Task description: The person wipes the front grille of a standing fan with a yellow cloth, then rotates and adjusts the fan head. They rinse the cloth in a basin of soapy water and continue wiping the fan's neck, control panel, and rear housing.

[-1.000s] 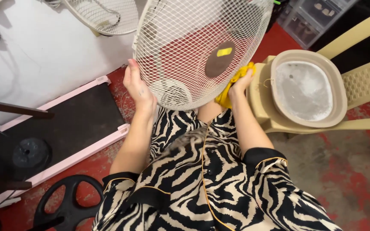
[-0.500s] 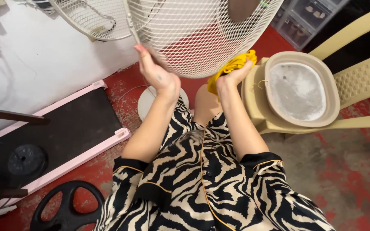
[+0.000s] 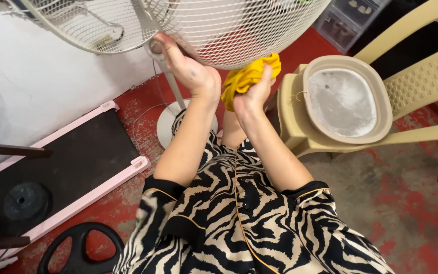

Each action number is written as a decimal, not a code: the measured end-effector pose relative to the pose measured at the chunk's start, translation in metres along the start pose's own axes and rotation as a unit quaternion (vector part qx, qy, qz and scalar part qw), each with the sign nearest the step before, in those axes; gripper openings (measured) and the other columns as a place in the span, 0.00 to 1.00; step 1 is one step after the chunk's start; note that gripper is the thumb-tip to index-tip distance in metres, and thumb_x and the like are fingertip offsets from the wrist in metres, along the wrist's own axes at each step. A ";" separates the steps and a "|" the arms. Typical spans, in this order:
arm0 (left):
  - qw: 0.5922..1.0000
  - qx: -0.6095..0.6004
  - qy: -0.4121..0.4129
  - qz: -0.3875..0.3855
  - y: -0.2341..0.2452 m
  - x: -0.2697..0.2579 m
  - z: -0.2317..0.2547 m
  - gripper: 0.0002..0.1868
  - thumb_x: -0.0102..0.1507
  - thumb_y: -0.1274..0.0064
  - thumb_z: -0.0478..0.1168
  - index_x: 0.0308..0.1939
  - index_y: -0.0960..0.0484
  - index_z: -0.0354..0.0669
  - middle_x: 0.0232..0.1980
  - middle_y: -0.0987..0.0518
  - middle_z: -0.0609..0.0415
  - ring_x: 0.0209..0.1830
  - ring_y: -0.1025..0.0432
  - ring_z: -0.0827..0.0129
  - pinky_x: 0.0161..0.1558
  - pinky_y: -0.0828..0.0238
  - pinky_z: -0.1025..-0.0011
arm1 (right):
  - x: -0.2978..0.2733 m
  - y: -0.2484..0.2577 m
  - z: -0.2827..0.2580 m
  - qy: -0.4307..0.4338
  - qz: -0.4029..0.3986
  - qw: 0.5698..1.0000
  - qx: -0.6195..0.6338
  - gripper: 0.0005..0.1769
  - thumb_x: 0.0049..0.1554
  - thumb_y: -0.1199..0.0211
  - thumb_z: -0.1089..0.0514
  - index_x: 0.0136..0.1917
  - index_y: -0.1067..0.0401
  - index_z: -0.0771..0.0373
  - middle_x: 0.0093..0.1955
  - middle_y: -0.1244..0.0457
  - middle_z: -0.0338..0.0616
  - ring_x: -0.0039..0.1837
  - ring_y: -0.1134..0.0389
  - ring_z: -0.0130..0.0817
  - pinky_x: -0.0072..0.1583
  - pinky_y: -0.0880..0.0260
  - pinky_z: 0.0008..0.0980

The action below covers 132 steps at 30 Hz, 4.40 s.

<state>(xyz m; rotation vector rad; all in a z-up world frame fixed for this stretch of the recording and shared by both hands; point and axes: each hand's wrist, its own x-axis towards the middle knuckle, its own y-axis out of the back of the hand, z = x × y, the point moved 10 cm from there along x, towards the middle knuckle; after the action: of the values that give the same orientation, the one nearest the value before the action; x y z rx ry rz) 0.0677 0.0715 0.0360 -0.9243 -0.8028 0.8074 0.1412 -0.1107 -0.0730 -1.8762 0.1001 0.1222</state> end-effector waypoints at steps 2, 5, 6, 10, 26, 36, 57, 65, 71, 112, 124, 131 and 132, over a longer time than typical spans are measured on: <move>1.000 -0.009 -0.008 0.000 0.002 0.007 -0.006 0.43 0.73 0.53 0.59 0.75 0.42 0.23 0.77 0.37 0.42 0.74 0.41 0.60 0.76 0.47 0.62 | -0.002 0.008 -0.003 0.013 0.036 0.999 -0.030 0.17 0.62 0.48 0.49 0.63 0.38 0.53 0.60 0.35 0.43 0.60 0.32 0.42 0.62 0.28 0.48; 0.999 -0.016 -0.026 -0.010 -0.011 0.017 0.004 0.42 0.74 0.52 0.58 0.73 0.42 0.21 0.76 0.37 0.38 0.73 0.39 0.56 0.76 0.45 0.57 | 0.007 0.015 0.003 -0.023 -0.027 0.999 -0.034 0.21 0.63 0.45 0.55 0.68 0.42 0.57 0.61 0.37 0.47 0.61 0.32 0.43 0.62 0.28 0.47; 0.999 -0.013 -0.040 -0.019 -0.017 0.020 0.011 0.42 0.74 0.51 0.57 0.74 0.41 0.20 0.76 0.36 0.36 0.73 0.39 0.54 0.76 0.45 0.56 | 0.006 0.005 0.013 -0.076 -0.128 0.989 -0.009 0.24 0.64 0.44 0.57 0.70 0.43 0.64 0.62 0.37 0.50 0.61 0.32 0.44 0.63 0.28 0.46; 0.998 0.027 -0.044 -0.022 -0.007 0.038 0.021 0.44 0.71 0.50 0.58 0.77 0.40 0.23 0.79 0.38 0.38 0.77 0.41 0.56 0.78 0.49 0.59 | 0.011 0.029 -0.043 0.083 -0.085 0.972 -0.205 0.29 0.57 0.42 0.65 0.70 0.46 0.63 0.61 0.41 0.50 0.59 0.36 0.41 0.61 0.31 0.43; 0.985 0.165 -0.048 -0.017 0.051 0.015 -0.026 0.28 0.76 0.48 0.55 0.45 0.26 0.27 0.49 0.29 0.48 0.53 0.35 0.62 0.62 0.39 0.61 | 0.060 0.135 -0.082 0.402 -0.223 0.426 -0.779 0.22 0.50 0.32 0.68 0.58 0.32 0.60 0.66 0.43 0.53 0.67 0.39 0.53 0.66 0.37 0.46; 0.990 0.143 0.006 -0.012 0.034 0.016 -0.025 0.22 0.73 0.52 0.51 0.49 0.23 0.31 0.51 0.21 0.48 0.51 0.27 0.66 0.57 0.30 0.65 | 0.118 0.202 -0.066 0.048 -0.157 -0.042 -0.986 0.35 0.56 0.38 0.39 0.68 0.32 0.63 0.73 0.44 0.57 0.78 0.52 0.55 0.75 0.57 0.54; 0.998 0.065 0.013 0.017 0.061 0.042 0.039 0.23 0.73 0.56 0.51 0.57 0.26 0.31 0.56 0.20 0.46 0.54 0.24 0.62 0.59 0.26 0.63 | 0.184 0.057 -0.037 -0.099 -0.100 0.945 -0.297 0.44 0.58 0.56 0.23 0.77 0.44 0.51 0.73 0.40 0.50 0.69 0.36 0.49 0.67 0.34 0.52; 0.997 0.059 -0.045 -0.031 0.035 0.045 0.089 0.22 0.76 0.57 0.49 0.58 0.25 0.30 0.56 0.20 0.46 0.54 0.24 0.64 0.59 0.27 0.64 | 0.165 -0.020 0.001 -0.096 -0.282 0.934 -0.200 0.44 0.63 0.52 0.26 0.80 0.45 0.56 0.78 0.44 0.43 0.78 0.43 0.41 0.78 0.43 0.47; 0.974 0.143 -0.166 -0.049 0.006 0.055 0.140 0.19 0.78 0.59 0.47 0.59 0.25 0.31 0.54 0.20 0.49 0.53 0.26 0.68 0.58 0.28 0.68 | 0.173 -0.063 0.043 -0.104 -0.346 0.918 -0.164 0.50 0.60 0.48 0.23 0.82 0.48 0.55 0.82 0.48 0.39 0.82 0.47 0.41 0.82 0.49 0.47; 0.810 0.413 -0.409 -0.074 0.029 0.094 0.176 0.48 0.62 0.27 0.46 0.78 0.39 0.33 0.62 0.38 0.55 0.67 0.36 0.67 0.73 0.43 0.66 | 0.202 -0.101 0.196 -0.203 -0.345 0.912 -0.088 0.54 0.57 0.42 0.23 0.80 0.46 0.62 0.79 0.47 0.47 0.80 0.46 0.46 0.81 0.46 0.50; 0.796 0.419 -0.430 -0.075 0.015 0.076 0.186 0.50 0.60 0.26 0.51 0.76 0.38 0.33 0.63 0.38 0.53 0.67 0.37 0.64 0.71 0.42 0.65 | 0.199 -0.115 0.195 -0.197 -0.354 0.912 -0.067 0.57 0.55 0.44 0.21 0.82 0.51 0.58 0.82 0.52 0.48 0.82 0.50 0.46 0.82 0.49 0.51; 0.717 0.536 -0.392 -0.211 -0.063 -0.036 0.138 0.40 0.58 0.27 0.47 0.65 0.32 0.34 0.62 0.36 0.49 0.57 0.36 0.65 0.57 0.38 0.68 | 0.245 -0.078 0.218 -0.232 -0.303 0.908 -0.171 0.57 0.53 0.48 0.17 0.82 0.49 0.53 0.69 0.44 0.47 0.67 0.41 0.43 0.65 0.36 0.49; 0.697 0.541 -0.361 -0.302 -0.082 -0.057 0.115 0.32 0.59 0.26 0.43 0.59 0.27 0.34 0.58 0.35 0.49 0.50 0.33 0.66 0.45 0.34 0.72 | 0.264 -0.054 0.226 -0.246 -0.259 0.905 -0.231 0.56 0.53 0.45 0.16 0.82 0.46 0.50 0.59 0.42 0.47 0.54 0.39 0.39 0.54 0.32 0.43</move>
<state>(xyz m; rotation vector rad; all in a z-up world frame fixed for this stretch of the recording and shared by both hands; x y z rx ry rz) -0.0379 0.0328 0.1396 0.7757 -0.9950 0.8455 0.4016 0.1191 -0.1263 -2.2145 -0.8381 0.2653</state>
